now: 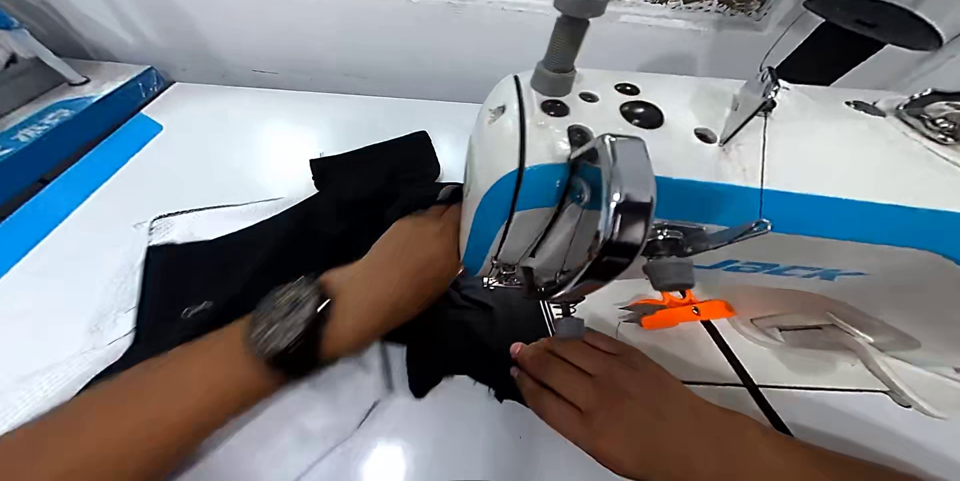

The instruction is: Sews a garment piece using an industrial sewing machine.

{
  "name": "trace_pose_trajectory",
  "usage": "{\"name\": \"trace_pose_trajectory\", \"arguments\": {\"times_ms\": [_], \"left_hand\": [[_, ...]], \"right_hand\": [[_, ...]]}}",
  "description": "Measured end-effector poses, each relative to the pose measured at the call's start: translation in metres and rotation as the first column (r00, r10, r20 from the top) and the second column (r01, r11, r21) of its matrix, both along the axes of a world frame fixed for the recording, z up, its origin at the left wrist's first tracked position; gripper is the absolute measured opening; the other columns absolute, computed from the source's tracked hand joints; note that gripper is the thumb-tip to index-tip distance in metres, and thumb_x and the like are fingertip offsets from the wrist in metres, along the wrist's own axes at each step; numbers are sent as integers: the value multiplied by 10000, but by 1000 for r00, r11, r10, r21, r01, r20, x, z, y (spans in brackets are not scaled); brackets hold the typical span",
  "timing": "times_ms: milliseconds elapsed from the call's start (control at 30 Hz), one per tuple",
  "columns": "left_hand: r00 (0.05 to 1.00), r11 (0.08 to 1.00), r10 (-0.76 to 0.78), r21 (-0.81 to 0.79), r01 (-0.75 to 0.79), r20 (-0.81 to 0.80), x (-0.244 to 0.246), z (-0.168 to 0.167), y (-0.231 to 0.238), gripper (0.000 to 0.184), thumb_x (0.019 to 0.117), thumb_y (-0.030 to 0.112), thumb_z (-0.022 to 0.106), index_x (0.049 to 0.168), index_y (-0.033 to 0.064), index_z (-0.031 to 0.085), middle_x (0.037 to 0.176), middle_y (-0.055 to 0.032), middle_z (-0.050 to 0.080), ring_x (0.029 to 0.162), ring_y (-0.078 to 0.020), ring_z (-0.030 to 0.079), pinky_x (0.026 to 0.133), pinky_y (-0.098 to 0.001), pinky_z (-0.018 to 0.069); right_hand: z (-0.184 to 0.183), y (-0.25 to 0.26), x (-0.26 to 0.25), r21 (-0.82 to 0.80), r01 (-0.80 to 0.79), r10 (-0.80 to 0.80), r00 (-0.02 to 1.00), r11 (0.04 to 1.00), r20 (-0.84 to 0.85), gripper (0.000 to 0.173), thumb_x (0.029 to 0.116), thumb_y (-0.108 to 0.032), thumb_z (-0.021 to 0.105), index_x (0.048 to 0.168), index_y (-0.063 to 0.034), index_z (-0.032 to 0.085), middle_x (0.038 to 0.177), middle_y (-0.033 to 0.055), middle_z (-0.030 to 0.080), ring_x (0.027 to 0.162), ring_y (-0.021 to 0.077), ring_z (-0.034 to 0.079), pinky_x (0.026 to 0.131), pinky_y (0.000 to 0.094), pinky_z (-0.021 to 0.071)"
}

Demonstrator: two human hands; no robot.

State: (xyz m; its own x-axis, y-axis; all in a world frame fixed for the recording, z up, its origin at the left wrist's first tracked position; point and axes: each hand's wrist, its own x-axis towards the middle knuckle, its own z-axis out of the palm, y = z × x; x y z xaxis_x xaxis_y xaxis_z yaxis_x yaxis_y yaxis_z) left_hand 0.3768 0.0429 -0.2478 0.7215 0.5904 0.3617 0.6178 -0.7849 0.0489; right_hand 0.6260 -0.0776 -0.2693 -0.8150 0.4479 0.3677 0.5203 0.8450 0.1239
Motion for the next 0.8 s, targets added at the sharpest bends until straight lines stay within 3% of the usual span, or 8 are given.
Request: {"name": "trace_pose_trajectory", "arguments": {"times_ms": [33, 100, 200, 300, 367, 467, 600, 800], "left_hand": [[995, 999, 10, -41, -14, -98, -3, 6, -17, 172, 959, 95, 607, 1047, -9, 711, 1165, -196, 669, 1078, -347, 670, 861, -487, 578], [996, 996, -75, 51, 78, -54, -12, -6, -37, 135, 917, 42, 582, 963, 38, 709, 1082, -157, 686, 1090, -323, 666, 903, -467, 576], [992, 988, -127, 94, 125, 17, -23, -18, -38, 229, 945, 107, 499, 997, 77, 720, 1032, -65, 730, 1120, -226, 688, 938, -361, 576], [992, 997, -61, 59, 55, 108, -25, -18, -35, 344, 1030, 311, 476, 960, 107, 744, 1043, -25, 745, 1091, -166, 694, 906, -324, 570], [995, 999, -17, 40, 14, 100, -24, -16, -37, 381, 1019, 415, 491, 941, 152, 754, 1015, 22, 752, 1016, -117, 707, 836, -302, 582], [1000, 999, -28, -28, 29, 13, -27, -18, -38, 420, 990, 513, 486, 1038, 184, 743, 1054, 42, 728, 964, -93, 694, 747, -283, 572], [991, 979, -133, -156, 130, -10, -32, -18, -22, 444, 964, 536, 508, 1090, 176, 736, 1111, 39, 727, 1059, -79, 677, 843, -282, 570], [980, 957, -195, -228, 180, -45, -31, -19, -6, 295, 918, 405, 515, 949, 183, 707, 893, 59, 664, 841, -67, 651, 686, -285, 550]], "right_hand": [[0, 5, -1, -8, -9, 9, 1000, 1000, 3, 222, 1054, -95, 462, 1136, -107, 668, 1156, 59, 710, 1076, 223, 671, 908, 378, 551], [-6, 23, -2, -34, -8, 7, 1000, 999, -19, 236, 1055, -150, 472, 1187, -147, 667, 1205, 45, 711, 1121, 223, 681, 931, 409, 566], [-15, 39, 0, -75, -56, 52, 997, 996, -51, 281, 1061, -134, 452, 1236, -127, 672, 1282, 48, 703, 1102, 219, 696, 870, 373, 585], [-8, 18, 1, -90, -127, 121, 990, 988, -65, 230, 1066, -77, 445, 1160, -75, 655, 1270, 90, 707, 1192, 244, 674, 970, 371, 564], [-4, 9, -1, -97, -148, 145, 989, 984, -34, 211, 1062, -61, 442, 1103, -74, 649, 1257, 102, 699, 1221, 262, 648, 1007, 379, 534], [-8, 14, -1, -120, -132, 127, 991, 984, -48, 178, 1063, -80, 448, 1115, -104, 617, 1261, 82, 681, 1259, 257, 618, 1073, 397, 501], [-12, 19, -8, -144, -88, 78, 994, 986, -71, 308, 1066, -89, 452, 1327, -121, 612, 1301, 72, 675, 1211, 249, 632, 967, 374, 535], [-4, 18, 5, -146, -168, 171, 985, 975, 11, 244, 1079, -93, 433, 1206, -64, 640, 1377, 95, 651, 1340, 280, 575, 1143, 455, 446]]}}
